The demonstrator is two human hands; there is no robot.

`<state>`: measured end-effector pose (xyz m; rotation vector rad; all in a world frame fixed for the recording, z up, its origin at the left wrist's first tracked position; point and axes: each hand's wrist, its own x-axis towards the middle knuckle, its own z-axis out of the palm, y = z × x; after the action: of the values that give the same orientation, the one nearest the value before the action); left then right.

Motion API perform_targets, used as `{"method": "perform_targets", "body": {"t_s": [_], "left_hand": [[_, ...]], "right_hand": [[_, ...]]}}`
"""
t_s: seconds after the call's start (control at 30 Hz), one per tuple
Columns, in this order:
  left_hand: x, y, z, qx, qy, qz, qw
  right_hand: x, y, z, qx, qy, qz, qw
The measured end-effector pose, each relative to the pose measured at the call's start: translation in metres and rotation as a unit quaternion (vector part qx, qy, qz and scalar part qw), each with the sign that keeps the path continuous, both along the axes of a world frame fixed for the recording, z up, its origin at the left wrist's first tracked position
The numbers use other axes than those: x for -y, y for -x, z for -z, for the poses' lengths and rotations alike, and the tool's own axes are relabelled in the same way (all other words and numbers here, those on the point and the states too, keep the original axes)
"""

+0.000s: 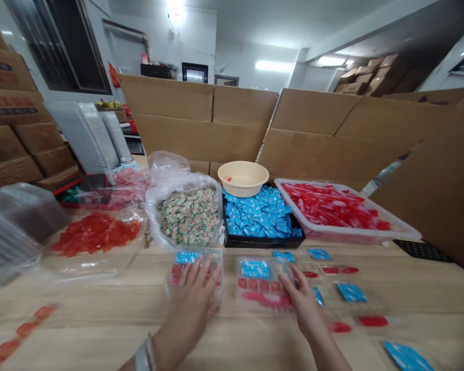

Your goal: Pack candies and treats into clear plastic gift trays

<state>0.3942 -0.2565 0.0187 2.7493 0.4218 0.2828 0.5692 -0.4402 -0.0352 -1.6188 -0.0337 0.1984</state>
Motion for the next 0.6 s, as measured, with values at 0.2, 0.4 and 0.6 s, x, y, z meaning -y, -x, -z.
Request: {"method": "perform_targets", "body": {"t_s": [0.2,0.4,0.6], "left_hand": [[-0.042,-0.004,0.033,-0.058,-0.171,0.023,0.983],[-0.046,-0.013,0.044,-0.027,-0.185,0.037,0.982],[-0.036,-0.021,0.032,-0.021,-0.168,0.034,0.985]], "right_hand": [[-0.045,-0.035,0.037,0.079,0.145,-0.071,0.984],[-0.044,-0.023,0.020,0.326,0.380,-0.100,0.860],[-0.027,-0.009,0.025,0.503,0.441,-0.321,0.671]]}}
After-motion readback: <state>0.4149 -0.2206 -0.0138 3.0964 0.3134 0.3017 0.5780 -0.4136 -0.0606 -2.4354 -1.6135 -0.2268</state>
